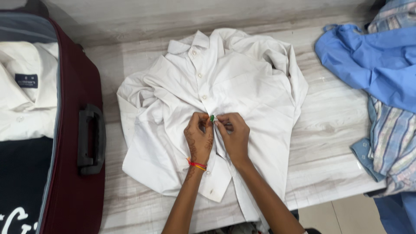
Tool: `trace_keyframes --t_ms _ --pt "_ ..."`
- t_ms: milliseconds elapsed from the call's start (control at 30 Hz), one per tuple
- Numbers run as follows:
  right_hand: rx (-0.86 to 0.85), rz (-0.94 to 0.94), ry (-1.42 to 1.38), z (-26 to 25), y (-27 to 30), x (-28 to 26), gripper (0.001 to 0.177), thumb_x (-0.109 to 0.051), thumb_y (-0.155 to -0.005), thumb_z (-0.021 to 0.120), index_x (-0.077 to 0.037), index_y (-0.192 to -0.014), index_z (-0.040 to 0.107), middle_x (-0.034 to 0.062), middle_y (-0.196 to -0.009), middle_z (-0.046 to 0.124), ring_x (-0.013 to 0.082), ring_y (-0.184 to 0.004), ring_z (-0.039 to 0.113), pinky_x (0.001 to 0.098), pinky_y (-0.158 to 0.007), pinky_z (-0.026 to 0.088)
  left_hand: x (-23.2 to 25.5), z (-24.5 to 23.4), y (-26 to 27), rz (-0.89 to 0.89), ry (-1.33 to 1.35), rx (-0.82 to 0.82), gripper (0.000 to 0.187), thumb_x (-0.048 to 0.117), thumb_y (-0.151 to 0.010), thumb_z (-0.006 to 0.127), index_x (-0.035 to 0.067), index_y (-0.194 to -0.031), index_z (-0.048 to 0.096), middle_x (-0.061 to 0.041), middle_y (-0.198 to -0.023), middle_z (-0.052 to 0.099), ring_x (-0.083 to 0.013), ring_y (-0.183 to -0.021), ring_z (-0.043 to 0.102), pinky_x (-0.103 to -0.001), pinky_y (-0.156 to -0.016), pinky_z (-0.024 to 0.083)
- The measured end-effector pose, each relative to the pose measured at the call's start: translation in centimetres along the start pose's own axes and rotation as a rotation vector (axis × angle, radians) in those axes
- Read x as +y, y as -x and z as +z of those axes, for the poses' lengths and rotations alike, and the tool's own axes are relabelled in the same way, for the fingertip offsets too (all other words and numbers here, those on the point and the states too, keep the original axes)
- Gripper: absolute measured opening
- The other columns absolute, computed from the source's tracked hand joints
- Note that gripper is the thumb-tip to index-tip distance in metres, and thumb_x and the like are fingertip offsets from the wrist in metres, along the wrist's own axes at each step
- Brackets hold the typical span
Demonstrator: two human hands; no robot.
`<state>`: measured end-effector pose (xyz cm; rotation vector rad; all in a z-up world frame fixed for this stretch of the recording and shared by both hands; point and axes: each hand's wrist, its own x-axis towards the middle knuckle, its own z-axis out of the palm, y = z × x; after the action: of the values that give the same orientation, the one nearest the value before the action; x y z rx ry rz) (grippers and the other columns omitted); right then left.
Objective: The person folds white shirts by hand and places them inside a suitcase.
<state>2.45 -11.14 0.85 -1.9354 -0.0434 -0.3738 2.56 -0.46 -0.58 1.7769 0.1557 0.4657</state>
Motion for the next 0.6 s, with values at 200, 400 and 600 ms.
trace_keyframes --t_ms 200,400,600 --pt "-0.015 0.03 -0.067 0.5 -0.7 0.5 0.01 -0.006 -0.09 0.078 -0.002 -0.096 0.072 0.0055 -0.093 0.071 0.0122 -0.077 0.068 0.0236 -0.067 0.053 -0.4 0.5 -0.6 -0.045 -0.003 -0.006 0.013 0.004 -0.096 0.066 0.0 -0.092 0.055 -0.009 -0.076 0.064 -0.0187 -0.065 0.059 -0.03 -0.064 0.05" --pt "-0.162 0.03 -0.14 1.2 -3.4 1.9 0.013 -0.004 -0.085 0.08 -0.002 -0.096 0.073 0.0033 -0.092 0.07 0.0094 -0.074 0.066 0.0229 -0.066 0.053 -1.3 0.3 -1.1 -0.096 0.132 0.083 0.007 0.003 -0.097 0.065 -0.001 -0.094 0.059 -0.008 -0.082 0.067 -0.0143 -0.073 0.06 -0.028 -0.069 0.051" --pt "-0.168 0.033 -0.104 2.1 -5.5 2.7 0.015 -0.001 -0.083 0.077 -0.002 -0.097 0.071 0.0031 -0.092 0.069 0.008 -0.072 0.067 0.0229 -0.064 0.055 -1.3 0.8 -2.5 -0.116 0.122 0.113 0.007 0.002 -0.094 0.069 -0.001 -0.096 0.063 -0.006 -0.086 0.07 -0.0132 -0.079 0.066 -0.027 -0.077 0.055"
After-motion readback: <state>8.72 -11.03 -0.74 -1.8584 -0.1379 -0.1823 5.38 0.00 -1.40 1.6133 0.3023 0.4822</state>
